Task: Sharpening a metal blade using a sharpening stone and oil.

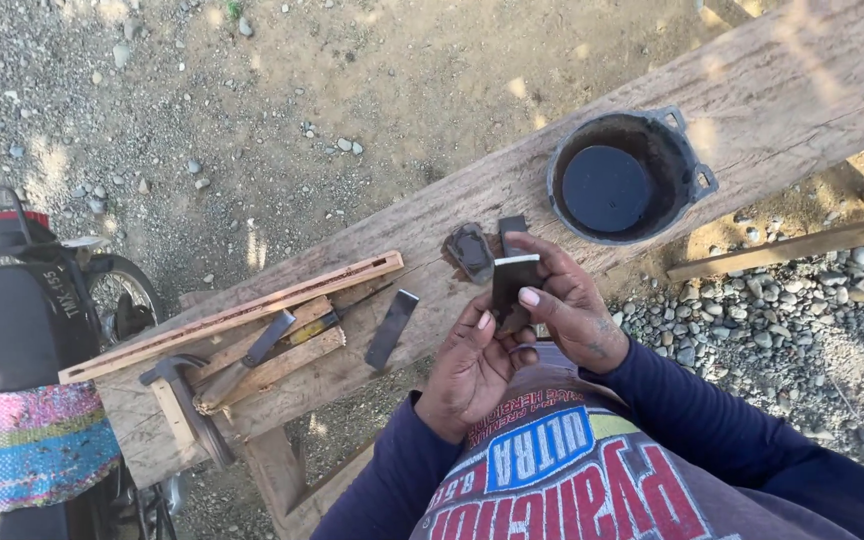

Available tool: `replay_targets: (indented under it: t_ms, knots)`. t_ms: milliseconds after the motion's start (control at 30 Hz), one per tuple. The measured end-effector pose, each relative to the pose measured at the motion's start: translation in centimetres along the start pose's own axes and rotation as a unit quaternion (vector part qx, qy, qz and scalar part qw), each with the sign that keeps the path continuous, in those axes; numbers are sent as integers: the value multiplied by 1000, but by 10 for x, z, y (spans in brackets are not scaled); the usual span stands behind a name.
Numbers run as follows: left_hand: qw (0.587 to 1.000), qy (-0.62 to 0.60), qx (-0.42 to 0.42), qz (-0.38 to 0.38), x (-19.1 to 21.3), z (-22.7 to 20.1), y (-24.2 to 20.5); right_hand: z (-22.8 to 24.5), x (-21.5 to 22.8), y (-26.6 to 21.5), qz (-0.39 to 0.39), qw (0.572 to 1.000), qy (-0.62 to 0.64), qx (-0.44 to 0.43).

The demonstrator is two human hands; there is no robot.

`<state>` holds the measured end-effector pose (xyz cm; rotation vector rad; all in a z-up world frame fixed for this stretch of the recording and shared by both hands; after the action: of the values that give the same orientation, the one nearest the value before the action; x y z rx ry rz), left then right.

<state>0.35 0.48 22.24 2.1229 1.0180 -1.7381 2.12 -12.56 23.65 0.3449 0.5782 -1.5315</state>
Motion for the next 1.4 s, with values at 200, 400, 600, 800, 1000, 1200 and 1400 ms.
replay_targets:
  t_ms: [200, 400, 600, 800, 1000, 1200, 1400]
  knots:
    - [982, 95, -100, -127, 88, 23, 41, -37, 94, -13, -26, 929, -353, 103]
    - [880, 387, -160, -223, 169, 67, 68, -111, 136, -8, 6, 970, -204, -136]
    - [717, 625, -164, -262, 162, 63, 75, -194, 191, 16, -25, 971, -154, -183]
    - [842, 469, -3, -265, 254, 91, 97, -251, 234, 26, -59, 965, -88, -242]
    - [800, 560, -89, -196, 256, 90, 99, -279, 253, 30, -69, 957, -144, -241]
    - [765, 605, -23, -220, 261, 87, 102, -264, 242, 26, -94, 945, -198, -242]
    - [769, 598, 3, -225, 248, 87, 104, -231, 235, 19, -47, 938, -332, -85]
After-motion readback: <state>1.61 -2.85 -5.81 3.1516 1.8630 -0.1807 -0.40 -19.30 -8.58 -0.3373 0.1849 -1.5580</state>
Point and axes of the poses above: each hand's wrist, its own y-axis towards the middle knuckle, its own x-axis out of the back of the hand, z = x × y, the point moved 7 cm from there along y, towards the middle knuckle, and after that the axes turned 4 degrees about x, right-handed, at the moved point
